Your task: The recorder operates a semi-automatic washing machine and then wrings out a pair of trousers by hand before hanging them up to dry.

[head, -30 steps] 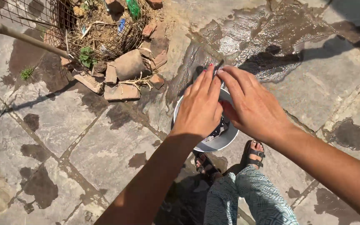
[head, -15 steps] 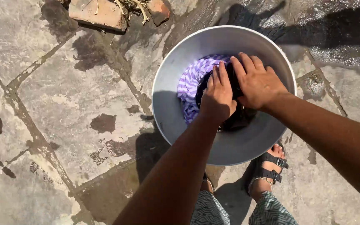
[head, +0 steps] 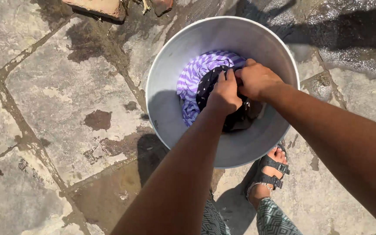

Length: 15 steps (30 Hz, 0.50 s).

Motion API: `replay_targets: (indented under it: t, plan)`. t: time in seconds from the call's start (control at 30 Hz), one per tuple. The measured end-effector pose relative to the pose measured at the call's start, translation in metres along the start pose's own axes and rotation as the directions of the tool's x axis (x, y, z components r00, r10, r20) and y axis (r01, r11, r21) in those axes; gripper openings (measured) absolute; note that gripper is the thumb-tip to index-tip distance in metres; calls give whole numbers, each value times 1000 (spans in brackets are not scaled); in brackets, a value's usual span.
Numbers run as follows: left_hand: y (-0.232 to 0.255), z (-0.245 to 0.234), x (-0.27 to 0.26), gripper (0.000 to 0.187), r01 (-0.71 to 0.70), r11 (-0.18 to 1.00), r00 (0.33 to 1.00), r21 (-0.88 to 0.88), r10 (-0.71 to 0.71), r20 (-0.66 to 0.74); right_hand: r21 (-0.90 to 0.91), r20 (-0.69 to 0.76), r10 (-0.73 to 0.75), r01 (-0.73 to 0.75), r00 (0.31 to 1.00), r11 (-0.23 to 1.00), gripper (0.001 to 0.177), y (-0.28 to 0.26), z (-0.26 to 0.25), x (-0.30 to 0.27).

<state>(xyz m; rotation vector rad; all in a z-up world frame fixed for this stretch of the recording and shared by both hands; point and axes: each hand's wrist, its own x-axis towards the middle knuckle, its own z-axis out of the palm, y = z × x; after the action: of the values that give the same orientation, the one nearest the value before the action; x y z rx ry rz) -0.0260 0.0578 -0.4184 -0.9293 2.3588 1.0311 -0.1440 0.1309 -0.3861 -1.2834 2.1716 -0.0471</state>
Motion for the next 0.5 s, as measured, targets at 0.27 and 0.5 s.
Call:
replay_targets:
  t: [0.27,0.5]
  plan:
    - [-28,35,46,62,-4,954,979,299,65,-195,179,235,207,-251,950,951,112,9,16,9]
    - [-10,-22,-46,54,-206,954,951,215,248,-186,48,238,309,-329,921,943,53,-43,-29,-50]
